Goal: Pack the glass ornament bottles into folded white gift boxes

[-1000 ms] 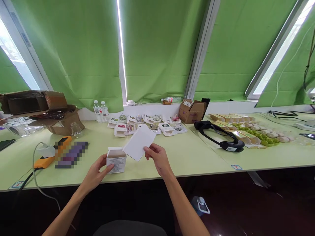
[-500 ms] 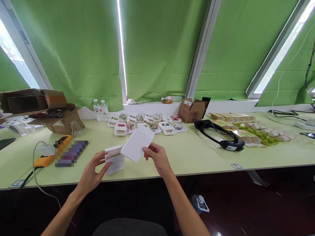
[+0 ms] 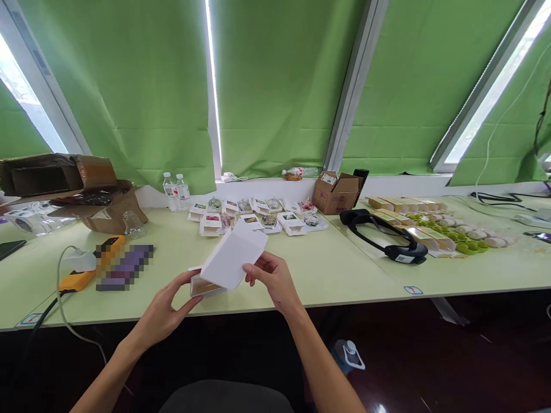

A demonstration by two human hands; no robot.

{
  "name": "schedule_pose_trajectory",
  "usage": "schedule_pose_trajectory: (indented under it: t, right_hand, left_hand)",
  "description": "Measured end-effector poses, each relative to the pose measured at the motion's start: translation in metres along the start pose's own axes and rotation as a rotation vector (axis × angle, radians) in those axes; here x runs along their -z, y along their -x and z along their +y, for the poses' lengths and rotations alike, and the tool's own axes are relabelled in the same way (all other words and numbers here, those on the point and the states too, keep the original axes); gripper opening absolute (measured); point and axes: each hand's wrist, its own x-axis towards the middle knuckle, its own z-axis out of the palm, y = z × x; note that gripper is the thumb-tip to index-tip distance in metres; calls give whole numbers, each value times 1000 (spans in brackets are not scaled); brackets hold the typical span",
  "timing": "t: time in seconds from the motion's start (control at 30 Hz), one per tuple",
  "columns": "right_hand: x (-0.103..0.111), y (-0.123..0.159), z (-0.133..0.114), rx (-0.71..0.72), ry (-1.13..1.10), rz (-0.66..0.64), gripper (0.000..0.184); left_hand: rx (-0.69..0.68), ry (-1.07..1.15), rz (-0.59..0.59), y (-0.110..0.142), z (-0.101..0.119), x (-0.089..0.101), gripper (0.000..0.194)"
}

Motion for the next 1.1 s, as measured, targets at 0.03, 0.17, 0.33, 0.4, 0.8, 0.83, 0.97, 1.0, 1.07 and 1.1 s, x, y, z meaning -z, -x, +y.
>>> schedule_pose_trajectory:
  t: [0.03, 0.17, 0.33, 0.4, 0.8, 0.83, 0.97, 1.0, 1.07, 1.1]
  right_hand:
    - [-1, 0, 0, 1, -4, 1, 22]
    - [-6, 4, -1, 9, -9, -1, 25]
    - [-15, 10, -3, 52, -27, -14, 26]
    - [-19, 11, -3, 50, -22, -27, 29]
    - [-26, 15, -2, 9, -21, -21, 40]
    - [-26, 15, -2, 7, -18, -26, 40]
    - [-27, 15, 0, -7, 29, -45, 39]
    - [-28, 15, 0, -8, 40, -44, 40]
    - [-28, 15, 0, -10, 51, -43, 40]
    - [-28, 15, 0, -11, 54, -43, 41]
  left_hand:
    - [10, 8, -15, 0, -1, 0, 46]
    - [60, 40, -58, 2, -6, -2, 51]
    - [74, 55, -71, 2, -11, -3, 51]
    - [63, 53, -71, 2, -11, -3, 50]
    - [49, 37, -53, 2, -8, -6, 46]
    - [44, 42, -54, 2, -8, -6, 44]
    - [33, 38, -40, 1, -8, -6, 41]
    - [31, 35, -37, 1, -8, -6, 40]
    - [30, 33, -41, 1, -8, -6, 38]
    - [32, 32, -43, 1, -8, -5, 37]
